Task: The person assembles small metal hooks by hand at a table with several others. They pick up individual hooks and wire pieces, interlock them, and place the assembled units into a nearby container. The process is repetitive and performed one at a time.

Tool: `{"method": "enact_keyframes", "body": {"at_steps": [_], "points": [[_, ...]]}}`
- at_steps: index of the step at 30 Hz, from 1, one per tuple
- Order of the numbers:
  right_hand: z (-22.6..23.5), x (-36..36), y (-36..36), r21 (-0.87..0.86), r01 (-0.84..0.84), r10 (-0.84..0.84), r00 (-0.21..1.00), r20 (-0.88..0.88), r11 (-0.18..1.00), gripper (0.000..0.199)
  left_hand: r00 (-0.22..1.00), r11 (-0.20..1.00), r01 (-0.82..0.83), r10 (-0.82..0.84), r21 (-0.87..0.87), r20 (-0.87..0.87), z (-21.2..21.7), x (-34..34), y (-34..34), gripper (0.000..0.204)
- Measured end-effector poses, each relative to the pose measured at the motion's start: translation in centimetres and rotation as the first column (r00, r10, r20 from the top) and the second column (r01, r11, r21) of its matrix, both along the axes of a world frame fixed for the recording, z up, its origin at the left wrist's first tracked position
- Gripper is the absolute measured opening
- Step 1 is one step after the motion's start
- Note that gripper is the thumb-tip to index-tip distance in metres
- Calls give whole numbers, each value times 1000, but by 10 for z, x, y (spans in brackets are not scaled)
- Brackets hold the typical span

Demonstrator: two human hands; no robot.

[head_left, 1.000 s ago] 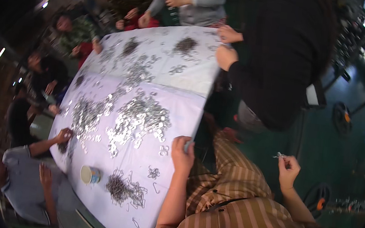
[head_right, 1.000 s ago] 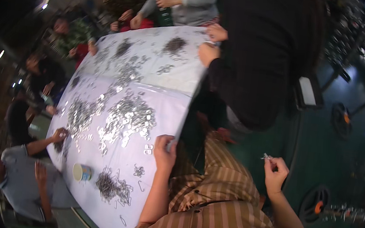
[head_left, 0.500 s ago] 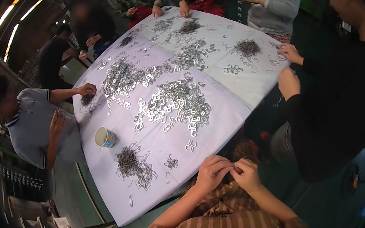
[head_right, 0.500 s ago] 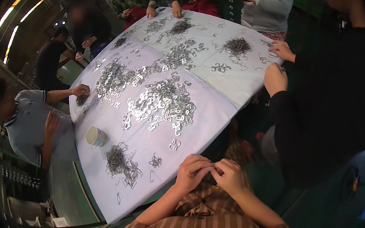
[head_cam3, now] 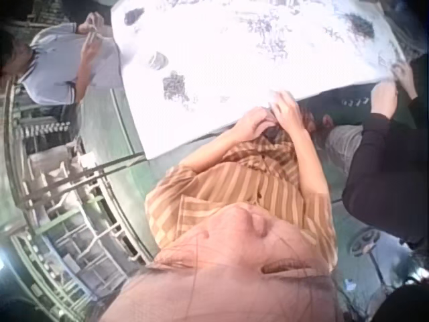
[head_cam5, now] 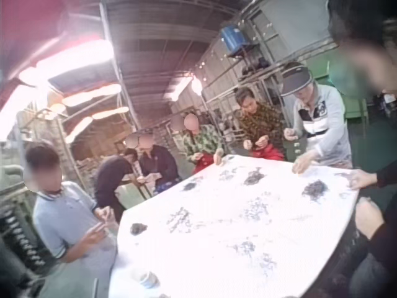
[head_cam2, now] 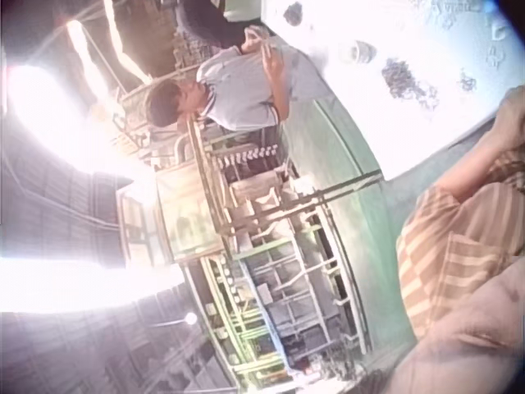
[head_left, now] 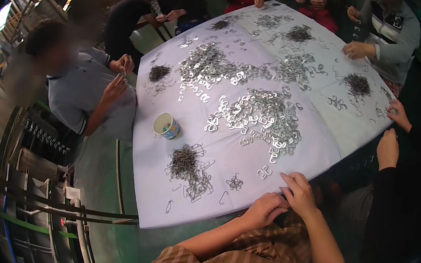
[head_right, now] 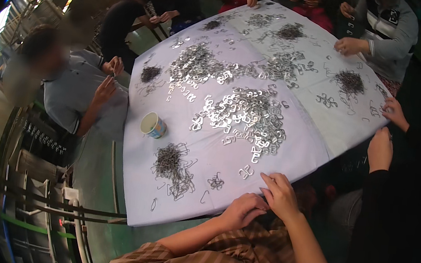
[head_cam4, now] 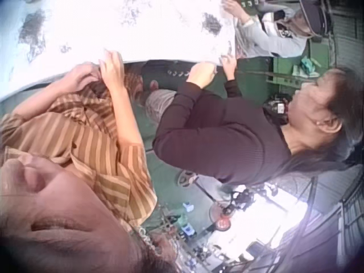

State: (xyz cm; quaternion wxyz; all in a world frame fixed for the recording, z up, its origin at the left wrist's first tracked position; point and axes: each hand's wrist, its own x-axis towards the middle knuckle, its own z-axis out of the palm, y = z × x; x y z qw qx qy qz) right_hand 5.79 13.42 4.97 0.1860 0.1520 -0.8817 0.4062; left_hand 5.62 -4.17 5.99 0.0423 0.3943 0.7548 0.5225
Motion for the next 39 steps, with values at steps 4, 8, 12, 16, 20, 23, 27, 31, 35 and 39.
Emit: {"method": "enact_keyframes", "body": {"at_steps": [4, 8, 12, 16, 20, 23, 27, 31, 35, 39], "points": [[-5, -40, -23, 143, -177, 170, 984, 59, 974, 40, 999, 999, 18, -17, 36, -30, 3, 2, -3, 13], [-14, -58, -33, 226, -258, 226, 961, 158, 939, 37, 999, 999, 14, -12, 46, -34, 0, 5, -8, 12], [-16, -61, -28, 123, -248, 206, 937, 284, 961, 34, 1000, 999, -3, 4, 39, -27, 1, 7, -11, 11], [-8, -60, -26, 81, -177, 146, 944, 297, 981, 30, 999, 999, 2, 0, 48, -49, -1, 6, -12, 11], [5, -64, -25, 60, -89, 59, 919, 390, 994, 25, 998, 999, 5, -1, 52, -69, 3, 5, -11, 11], [6, -64, -20, 82, -59, 26, 934, 357, 995, 23, 998, 997, -6, 11, 72, -68, 1, 6, -10, 11], [-1, -44, -7, -178, 125, -25, 878, 479, 976, 15, 996, 996, -78, 80, 50, -36, -8, 10, -8, 11], [15, -16, -4, -671, 336, 185, 793, 580, 661, 8, 989, 989, -145, 145, 6, -25, -5, 8, -4, 11], [21, 9, -9, -749, 374, 147, 838, 526, 546, 6, 978, 978, -207, 206, -27, -34, -2, 4, 3, 11], [14, 24, -15, -779, 406, 72, 866, 496, 479, 6, 969, 969, -246, 245, -21, -39, 1, 2, 10, 11]]}}
